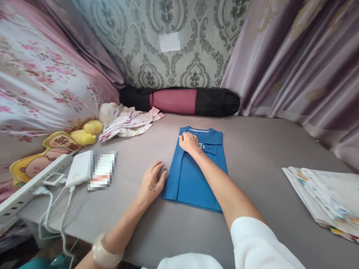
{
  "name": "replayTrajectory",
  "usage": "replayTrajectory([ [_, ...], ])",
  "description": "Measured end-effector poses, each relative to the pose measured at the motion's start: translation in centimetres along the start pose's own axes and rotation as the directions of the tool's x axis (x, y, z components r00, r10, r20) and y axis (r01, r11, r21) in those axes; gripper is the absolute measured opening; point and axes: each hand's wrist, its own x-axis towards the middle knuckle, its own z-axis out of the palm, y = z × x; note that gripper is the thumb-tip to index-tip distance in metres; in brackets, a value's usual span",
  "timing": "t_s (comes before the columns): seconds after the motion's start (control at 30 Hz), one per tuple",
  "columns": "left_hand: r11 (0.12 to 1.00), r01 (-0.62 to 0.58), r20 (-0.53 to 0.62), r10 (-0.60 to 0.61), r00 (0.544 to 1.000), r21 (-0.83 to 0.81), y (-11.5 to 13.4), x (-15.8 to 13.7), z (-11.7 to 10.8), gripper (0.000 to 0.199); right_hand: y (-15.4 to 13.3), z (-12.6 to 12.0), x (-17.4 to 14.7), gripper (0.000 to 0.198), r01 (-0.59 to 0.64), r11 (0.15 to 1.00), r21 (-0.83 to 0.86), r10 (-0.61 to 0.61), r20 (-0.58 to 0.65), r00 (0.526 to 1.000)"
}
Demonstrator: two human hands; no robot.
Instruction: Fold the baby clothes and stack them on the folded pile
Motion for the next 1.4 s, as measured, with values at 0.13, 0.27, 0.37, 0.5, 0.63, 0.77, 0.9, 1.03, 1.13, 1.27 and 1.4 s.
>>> replayTrajectory([
  [0.13, 0.999, -0.052, 0.084, 0.052, 0.995, -0.005, 0.6, 2.6, 1.2, 0.036, -0.3, -0.3, 1.6, 0.044, 0.019, 0.999, -0.037, -0.020, -0.011, 1.000],
  [0.27, 0.997, -0.022, 0.212, 0.005, 0.977, 0.076, 1.2, 5.6, 3.2, 0.045, -0.8, 0.7, 2.8, 0.055, -0.006, 0.998, -0.055, 0.009, 0.057, 0.998],
  [0.37, 0.988, -0.042, 0.291, -0.003, 0.957, 0.149, 1.3, 6.7, 4.2, 0.050, -0.9, 2.0, 3.2, 0.059, -0.021, 0.998, -0.061, 0.027, 0.098, 0.995],
  [0.5, 0.973, -0.134, 0.351, 0.062, 0.934, 0.186, 0.9, 6.9, 4.4, 0.050, -0.7, 3.7, 3.1, 0.060, -0.027, 0.996, -0.087, 0.039, 0.136, 0.990],
  [0.63, 0.964, -0.198, 0.359, 0.124, 0.925, 0.176, 0.5, 6.9, 4.2, 0.049, -0.5, 4.0, 3.1, 0.060, -0.027, 0.996, -0.080, 0.036, 0.119, 0.992],
  [0.77, 0.962, -0.242, 0.365, 0.181, 0.913, 0.127, 0.0, 6.8, 3.7, 0.046, -0.3, 2.8, 3.2, 0.060, -0.042, 0.999, 0.001, 0.041, 0.200, 0.979],
  [0.9, 0.963, -0.265, 0.381, 0.225, 0.897, 0.055, -0.2, 6.6, 3.1, 0.048, 0.1, 2.1, 2.1, 0.061, -0.043, 0.999, 0.018, 0.038, 0.193, 0.980],
  [1.03, 0.970, -0.242, 0.399, 0.211, 0.893, 0.028, -0.2, 6.6, 3.0, 0.054, 0.0, 2.9, 0.2, 0.061, -0.016, 0.998, -0.060, 0.024, 0.129, 0.991],
  [1.13, 0.975, -0.224, 0.399, 0.202, 0.895, 0.009, -0.2, 6.6, 3.1, 0.055, -0.3, 3.7, -0.5, 0.061, -0.024, 0.998, -0.063, 0.030, 0.103, 0.994],
  [1.27, 0.974, -0.225, 0.371, 0.221, 0.902, -0.034, -0.4, 6.5, 3.1, 0.052, -0.3, 3.2, -0.2, 0.060, -0.039, 0.999, 0.022, 0.036, 0.117, 0.993],
  [1.4, 0.969, -0.239, 0.355, 0.242, 0.903, -0.053, -0.3, 6.4, 3.0, 0.049, 1.4, 1.2, -0.2, 0.061, -0.074, 0.982, 0.175, 0.045, 0.163, 0.986],
])
